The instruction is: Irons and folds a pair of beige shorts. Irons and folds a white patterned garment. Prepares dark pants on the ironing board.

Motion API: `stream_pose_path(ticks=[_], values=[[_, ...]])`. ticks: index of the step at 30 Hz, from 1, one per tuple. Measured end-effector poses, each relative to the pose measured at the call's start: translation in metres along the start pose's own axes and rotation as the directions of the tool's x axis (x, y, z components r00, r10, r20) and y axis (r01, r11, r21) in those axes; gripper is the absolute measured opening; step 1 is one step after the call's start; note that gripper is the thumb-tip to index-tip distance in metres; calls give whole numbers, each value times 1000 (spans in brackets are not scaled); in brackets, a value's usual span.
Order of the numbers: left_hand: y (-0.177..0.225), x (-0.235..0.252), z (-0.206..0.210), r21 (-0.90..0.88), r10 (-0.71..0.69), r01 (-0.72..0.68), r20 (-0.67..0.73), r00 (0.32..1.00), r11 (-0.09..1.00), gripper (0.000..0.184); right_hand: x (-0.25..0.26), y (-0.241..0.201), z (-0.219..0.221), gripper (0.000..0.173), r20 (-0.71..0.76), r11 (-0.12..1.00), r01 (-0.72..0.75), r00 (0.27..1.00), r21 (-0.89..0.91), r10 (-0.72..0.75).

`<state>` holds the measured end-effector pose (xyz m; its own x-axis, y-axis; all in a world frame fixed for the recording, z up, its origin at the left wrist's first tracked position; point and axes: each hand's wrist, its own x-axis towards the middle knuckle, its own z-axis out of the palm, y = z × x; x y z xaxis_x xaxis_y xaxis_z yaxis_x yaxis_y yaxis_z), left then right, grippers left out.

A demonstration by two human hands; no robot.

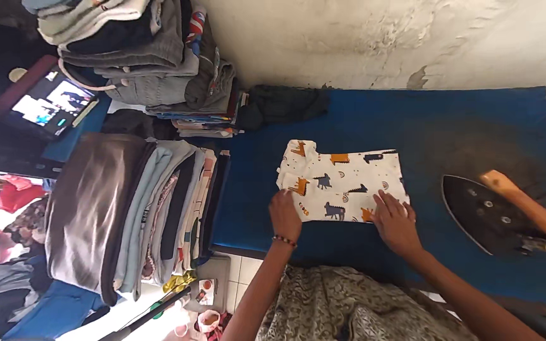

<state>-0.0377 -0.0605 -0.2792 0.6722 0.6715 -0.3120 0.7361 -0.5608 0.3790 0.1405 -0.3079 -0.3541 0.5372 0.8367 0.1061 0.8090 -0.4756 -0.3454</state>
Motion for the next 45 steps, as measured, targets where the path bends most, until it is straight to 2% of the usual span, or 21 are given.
stream_pose_path(ticks=[2,3,6,9,13,15,17,19,20,22,25,28,30,31,33,35,37,39,41,43,45], values=[[-12,4,39,20,215,-215,-138,967,976,48,4,-5,6,64,5,998,69,998,-13,-69],[-25,4,56,48,248,-243,-164,955,969,52,5,-4,10,68,53,998,67,996,-12,-67],[-57,-2,80,134,240,-216,-191,952,967,66,22,-11,13,63,116,999,-7,993,54,0],[-50,-10,78,147,215,-187,-210,954,971,62,71,-54,6,47,244,978,-128,966,164,86],[-15,-18,63,-36,218,-225,-133,967,974,39,155,-104,15,57,480,869,-370,858,328,184],[-8,-16,54,-245,90,-97,-41,995,965,36,179,-113,18,52,604,840,-412,786,352,133],[-14,-9,48,-552,-121,93,-14,993,829,38,179,-118,13,31,587,859,-270,808,434,-43],[-19,1,36,-818,-320,241,75,944,521,44,151,-120,7,18,372,861,106,871,497,-322],[-24,8,29,-863,-372,301,145,917,406,47,135,-116,9,21,306,839,282,839,465,-451],[-38,19,20,-853,-401,398,253,880,336,51,105,-105,14,30,367,814,447,735,371,-571],[-44,25,14,-769,-415,434,243,877,468,70,76,-97,20,33,373,833,460,747,308,-550],[-24,15,12,-536,-422,361,8,906,764,53,63,-99,24,36,251,846,471,812,248,-526],[-15,5,30,-302,-179,116,-190,965,946,39,55,-98,24,38,157,857,474,848,204,-506],[-18,1,44,-174,-4,-38,-235,972,984,36,50,-94,23,39,119,869,459,867,187,-484],[-37,-3,72,47,219,-214,-251,943,976,41,35,-67,22,48,76,923,365,924,124,-375],[-53,-7,76,78,152,-140,-187,970,987,59,18,-14,20,66,140,984,175,974,39,-179],[-52,-2,55,-3,-3,2,-175,985,1000,61,12,25,8,79,149,999,37,988,-6,-35],[-45,14,29,-93,-99,78,-251,963,993,53,25,31,-8,78,139,996,-87,987,11,85],[-34,51,3,-204,-148,100,-236,961,974,46,59,33,-20,63,128,991,-123,985,48,116],[-23,99,-17,-308,-185,155,-70,980,939,49,104,36,-27,54,130,993,-102,987,59,94],[-13,144,-27,-333,-191,205,75,979,920,56,145,43,-30,58,166,996,-83,983,44,75]])
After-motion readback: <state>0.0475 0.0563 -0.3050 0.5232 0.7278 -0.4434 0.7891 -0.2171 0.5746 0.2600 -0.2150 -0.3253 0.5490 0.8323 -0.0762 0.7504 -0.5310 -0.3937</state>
